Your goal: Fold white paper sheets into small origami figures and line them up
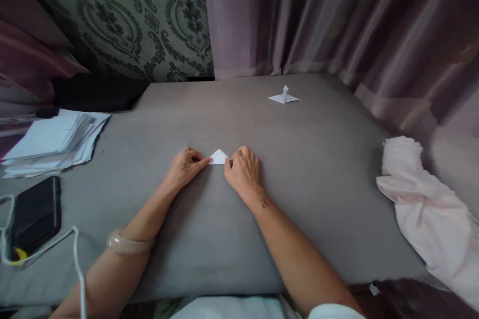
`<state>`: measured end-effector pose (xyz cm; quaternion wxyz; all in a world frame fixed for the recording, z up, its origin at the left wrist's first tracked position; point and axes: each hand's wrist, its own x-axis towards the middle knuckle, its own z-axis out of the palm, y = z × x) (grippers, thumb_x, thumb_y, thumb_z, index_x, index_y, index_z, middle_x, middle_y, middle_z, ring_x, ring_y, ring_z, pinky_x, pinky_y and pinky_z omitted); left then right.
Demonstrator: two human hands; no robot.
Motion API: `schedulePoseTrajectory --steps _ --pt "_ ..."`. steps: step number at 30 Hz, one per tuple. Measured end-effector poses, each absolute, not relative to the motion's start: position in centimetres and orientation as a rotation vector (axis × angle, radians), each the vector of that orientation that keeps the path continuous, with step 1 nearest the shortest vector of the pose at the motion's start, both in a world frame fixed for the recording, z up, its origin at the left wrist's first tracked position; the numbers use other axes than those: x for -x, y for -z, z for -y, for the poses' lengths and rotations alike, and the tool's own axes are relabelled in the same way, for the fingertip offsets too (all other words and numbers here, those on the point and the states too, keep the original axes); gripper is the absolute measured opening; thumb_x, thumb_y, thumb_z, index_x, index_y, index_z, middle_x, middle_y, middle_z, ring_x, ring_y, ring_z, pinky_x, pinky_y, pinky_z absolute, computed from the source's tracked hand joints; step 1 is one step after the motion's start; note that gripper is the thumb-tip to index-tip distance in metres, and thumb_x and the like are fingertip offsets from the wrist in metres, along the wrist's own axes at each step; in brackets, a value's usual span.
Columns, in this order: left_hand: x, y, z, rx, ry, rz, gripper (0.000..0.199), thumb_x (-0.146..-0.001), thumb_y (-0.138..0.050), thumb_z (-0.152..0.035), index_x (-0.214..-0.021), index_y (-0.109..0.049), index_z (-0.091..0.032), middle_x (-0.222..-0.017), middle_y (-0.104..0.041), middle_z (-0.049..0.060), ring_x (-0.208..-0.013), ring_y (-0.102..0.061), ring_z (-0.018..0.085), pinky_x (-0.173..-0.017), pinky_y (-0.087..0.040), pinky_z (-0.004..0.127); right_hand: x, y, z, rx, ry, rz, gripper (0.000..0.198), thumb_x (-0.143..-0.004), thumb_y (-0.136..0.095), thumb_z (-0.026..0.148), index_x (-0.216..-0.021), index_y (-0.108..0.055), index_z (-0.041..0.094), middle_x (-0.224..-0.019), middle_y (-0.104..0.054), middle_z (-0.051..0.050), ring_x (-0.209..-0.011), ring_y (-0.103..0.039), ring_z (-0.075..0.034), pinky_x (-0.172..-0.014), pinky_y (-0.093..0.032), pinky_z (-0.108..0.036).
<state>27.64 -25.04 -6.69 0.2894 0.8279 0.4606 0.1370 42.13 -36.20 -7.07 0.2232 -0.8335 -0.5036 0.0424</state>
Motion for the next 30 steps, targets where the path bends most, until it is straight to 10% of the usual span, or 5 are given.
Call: schedulePoseTrajectory --steps 30 --pt "-28.1 6.7 25.0 -2.331 -0.372 -1.232 0.032 -0.082 -0.064 -0.045 -0.07 -0.069 -0.016 -0.081 -0.059 0.007 -0.073 -0.054 0.018 -0.067 -0.042 0.029 -44.6 6.9 37.8 2.028 -0.414 1.465 0.01 -0.077 -0.059 0.016 -0.086 -0.063 0.019 -0.108 -0.058 -0.006 -0.097 -0.059 -0.017 -0.09 -0.045 -0.031"
